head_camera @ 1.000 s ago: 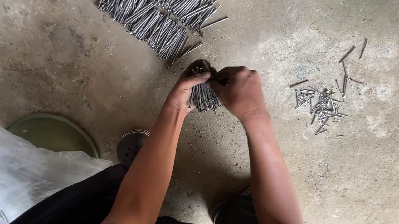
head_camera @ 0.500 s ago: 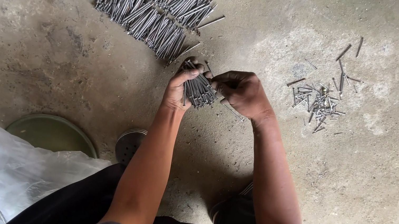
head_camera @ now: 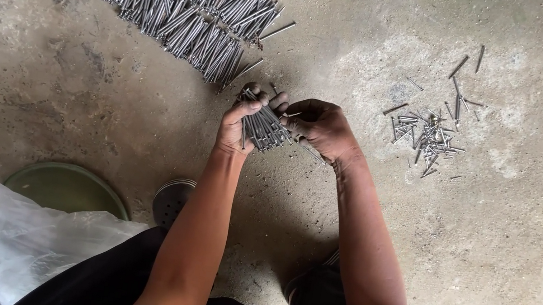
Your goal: The person picks up bundles of nails from the concrete floor, separates them into smaller groups, and places them into a compartmentalized wooden box. The person repeats this process, moving between the outdoor area and an indoor storage space.
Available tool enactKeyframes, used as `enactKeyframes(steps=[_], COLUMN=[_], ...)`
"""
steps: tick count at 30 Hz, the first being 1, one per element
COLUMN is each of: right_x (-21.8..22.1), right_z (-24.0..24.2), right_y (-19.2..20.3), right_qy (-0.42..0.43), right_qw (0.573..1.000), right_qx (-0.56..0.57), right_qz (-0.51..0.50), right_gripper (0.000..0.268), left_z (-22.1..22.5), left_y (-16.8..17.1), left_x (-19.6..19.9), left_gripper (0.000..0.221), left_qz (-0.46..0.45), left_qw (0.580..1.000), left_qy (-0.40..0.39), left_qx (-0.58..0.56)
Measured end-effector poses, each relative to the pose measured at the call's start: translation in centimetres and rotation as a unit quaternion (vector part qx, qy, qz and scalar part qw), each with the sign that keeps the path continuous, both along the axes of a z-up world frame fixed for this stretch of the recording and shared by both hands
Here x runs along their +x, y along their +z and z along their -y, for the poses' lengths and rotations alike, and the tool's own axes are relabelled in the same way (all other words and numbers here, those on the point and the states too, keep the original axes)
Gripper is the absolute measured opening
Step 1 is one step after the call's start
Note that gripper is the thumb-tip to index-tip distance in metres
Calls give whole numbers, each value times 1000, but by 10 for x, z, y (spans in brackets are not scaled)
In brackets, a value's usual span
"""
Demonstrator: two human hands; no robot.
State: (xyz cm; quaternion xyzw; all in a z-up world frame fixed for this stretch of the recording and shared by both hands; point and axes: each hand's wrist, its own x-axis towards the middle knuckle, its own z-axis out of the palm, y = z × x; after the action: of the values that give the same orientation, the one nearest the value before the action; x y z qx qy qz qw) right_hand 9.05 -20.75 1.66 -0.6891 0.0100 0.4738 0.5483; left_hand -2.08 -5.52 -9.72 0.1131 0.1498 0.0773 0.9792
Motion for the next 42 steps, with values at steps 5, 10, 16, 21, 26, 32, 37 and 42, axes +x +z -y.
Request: enactKeyframes(steps=[5, 10, 16, 21, 26, 32, 37, 42], right_x=[-7, -5, -8, -15, -9, -26, -42, -40], right_z=[-3, -2, 0, -1, -3, -14, -24, -31], right_y=[-12, 1, 13, -5, 8, 1, 2, 45], right_qy=[-23, -106, -69, -15, 23, -9, 31, -97], right_qw=[999, 975, 975, 991, 996, 978, 868, 909], right_qx=[16, 109, 117, 96, 77, -43, -168, -65], right_qz=[-35, -164, -176, -97, -27, 206, 466, 400], right_gripper=[31, 29, 32, 40, 36, 11, 10, 9], left_z=[5, -3, -10, -11, -8, -3, -4, -8], left_y=[-10, -32, -31, -21, -8, -7, -29, -44], left_x=[-4, -2, -6, -6, -1, -1, 1, -6], left_gripper=[26, 26, 26, 26, 26, 27, 24, 23], left_qz=[-8, -23, -6, 51, 56, 44, 33, -16], left_qw=[999, 997, 997, 997, 997, 999, 999, 995], left_qy=[29, 63, 78, 52, 31, 17, 39, 102], left_qx=[-14, -25, -8, -36, -42, -7, -10, -4])
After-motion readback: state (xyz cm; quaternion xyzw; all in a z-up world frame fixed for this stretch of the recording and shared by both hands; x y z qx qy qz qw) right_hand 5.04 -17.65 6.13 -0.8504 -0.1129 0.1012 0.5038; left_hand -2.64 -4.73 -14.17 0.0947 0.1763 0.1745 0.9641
